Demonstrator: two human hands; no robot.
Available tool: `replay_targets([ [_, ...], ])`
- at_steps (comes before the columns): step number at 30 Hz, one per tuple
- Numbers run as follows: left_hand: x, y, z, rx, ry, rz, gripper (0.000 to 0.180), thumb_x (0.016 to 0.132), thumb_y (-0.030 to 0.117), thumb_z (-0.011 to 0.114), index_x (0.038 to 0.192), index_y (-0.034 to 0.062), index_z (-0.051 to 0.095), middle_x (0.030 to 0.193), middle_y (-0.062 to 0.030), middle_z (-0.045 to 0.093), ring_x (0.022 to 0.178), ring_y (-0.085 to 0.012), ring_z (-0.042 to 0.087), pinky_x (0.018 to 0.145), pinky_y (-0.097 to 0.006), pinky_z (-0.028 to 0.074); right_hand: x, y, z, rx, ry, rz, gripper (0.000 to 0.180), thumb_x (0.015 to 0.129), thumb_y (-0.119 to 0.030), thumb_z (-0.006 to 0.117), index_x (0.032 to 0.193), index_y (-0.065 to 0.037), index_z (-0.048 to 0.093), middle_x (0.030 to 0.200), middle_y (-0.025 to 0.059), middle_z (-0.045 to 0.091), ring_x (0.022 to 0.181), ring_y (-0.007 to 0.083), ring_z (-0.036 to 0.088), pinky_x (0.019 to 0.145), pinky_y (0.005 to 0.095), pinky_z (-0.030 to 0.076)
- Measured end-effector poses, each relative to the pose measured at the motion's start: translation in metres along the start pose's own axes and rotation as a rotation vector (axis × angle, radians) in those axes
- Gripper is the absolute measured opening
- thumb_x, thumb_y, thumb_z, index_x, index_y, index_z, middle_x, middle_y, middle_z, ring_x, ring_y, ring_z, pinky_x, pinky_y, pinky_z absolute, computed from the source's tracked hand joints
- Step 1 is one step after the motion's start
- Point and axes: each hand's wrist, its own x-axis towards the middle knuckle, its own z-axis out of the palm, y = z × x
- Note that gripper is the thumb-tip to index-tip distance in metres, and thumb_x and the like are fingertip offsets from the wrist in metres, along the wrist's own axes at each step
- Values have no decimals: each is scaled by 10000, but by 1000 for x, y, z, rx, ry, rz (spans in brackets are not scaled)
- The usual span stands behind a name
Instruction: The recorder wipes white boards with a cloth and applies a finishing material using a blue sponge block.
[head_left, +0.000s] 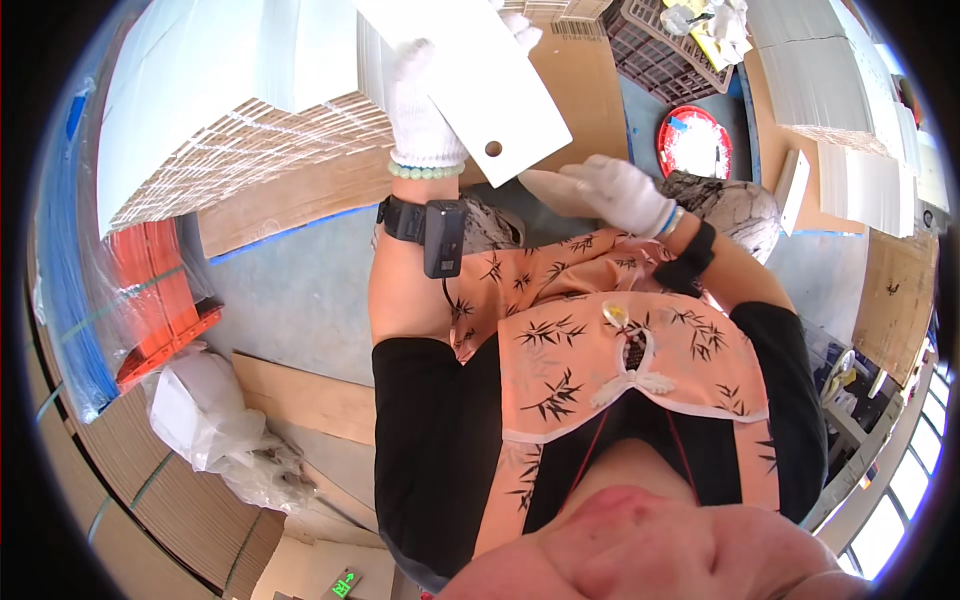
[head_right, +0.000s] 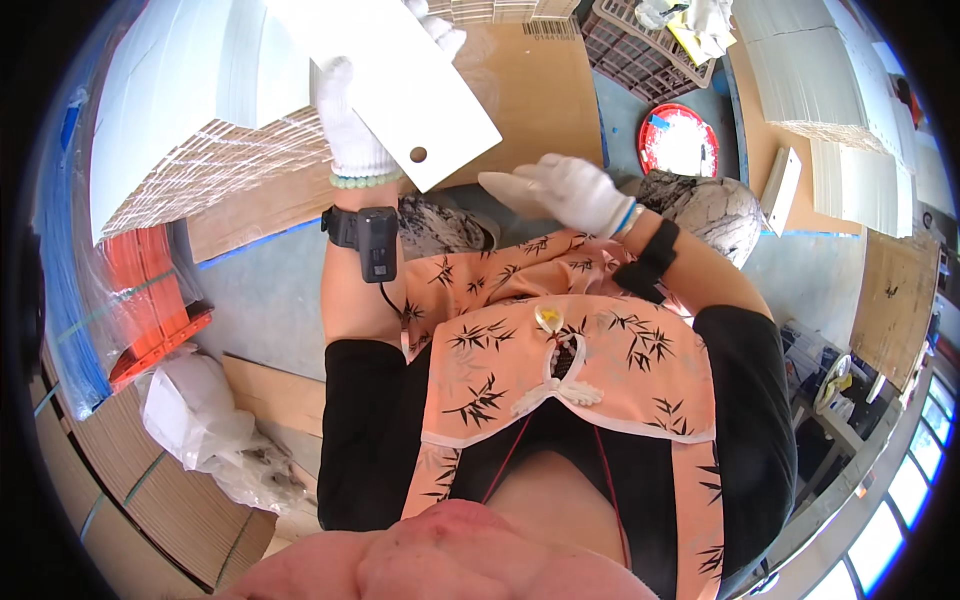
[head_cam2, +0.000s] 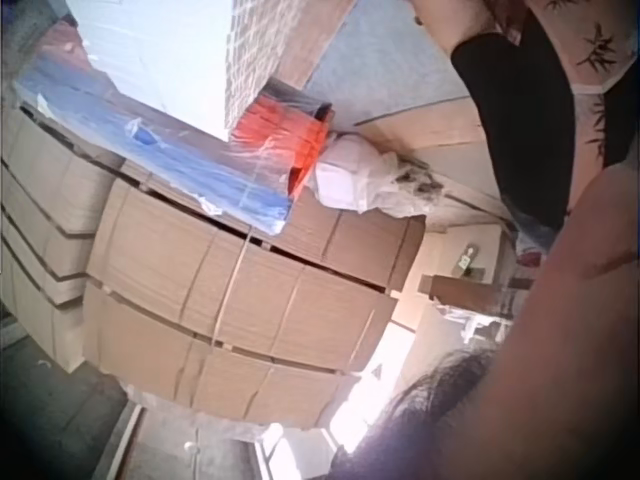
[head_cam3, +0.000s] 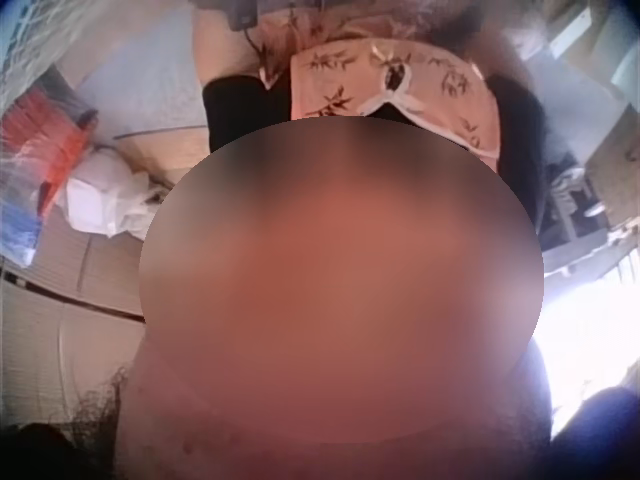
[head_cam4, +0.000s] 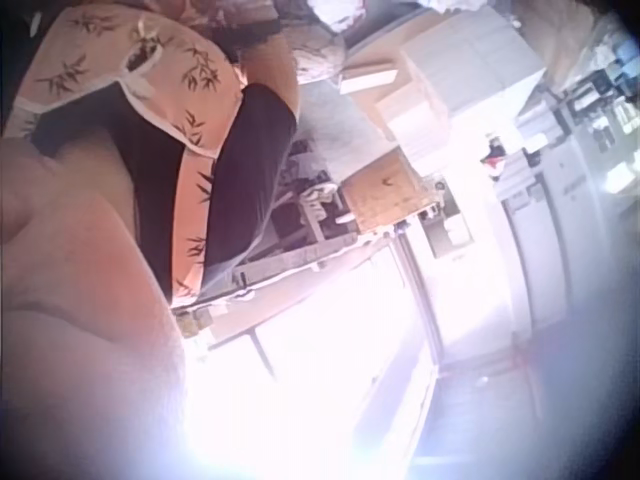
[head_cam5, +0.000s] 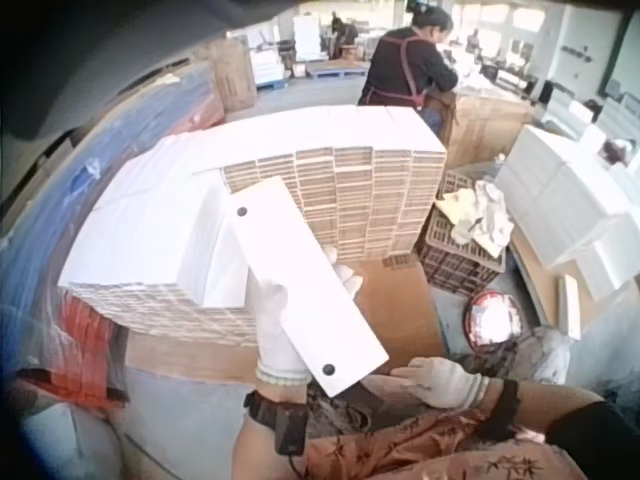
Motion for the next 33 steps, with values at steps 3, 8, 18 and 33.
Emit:
replay_targets([
  [3, -7, 5, -29, -46, -100, -53, 814, 890, 387, 560, 1518, -42, 271, 1518, -215, 404, 1330, -435, 458, 1172, -532, 337, 2, 1, -30, 126, 125, 86, 324, 969, -206, 528, 1215, -31, 645, 1047, 194, 675, 1008, 371, 630, 889, 424, 514],
  [8, -12, -6, -40, -271, -155, -226, 669, 869, 173, 585, 1441, -101, 374, 1379, -244, 529, 1238, -392, 569, 1045, -454, 491, 4, 15, -52, 379, 313, 243, 337, 961, -169, 568, 1229, 26, 627, 1180, 176, 672, 1071, 286, 637, 967, 372, 479],
  [18, -18, -16, -33, -110, -176, -196, 700, 848, 174, 580, 1453, -89, 346, 1400, -272, 507, 1248, -449, 544, 1142, -554, 386, 56, -8, -98, 618, 696, 252, 266, 967, -72, 573, 1210, 22, 627, 1125, 118, 697, 1074, 173, 639, 946, 308, 492],
  [33, -36, -42, -38, 853, -251, -97, 289, 1001, 237, 567, 1144, 8, 669, 980, -85, 713, 918, -143, 644, 830, -324, 521, 103, -44, -120, -275, 687, -222, 382, 826, -71, 659, 1208, -56, 661, 1238, 153, 619, 960, 335, 686, 792, 388, 588],
])
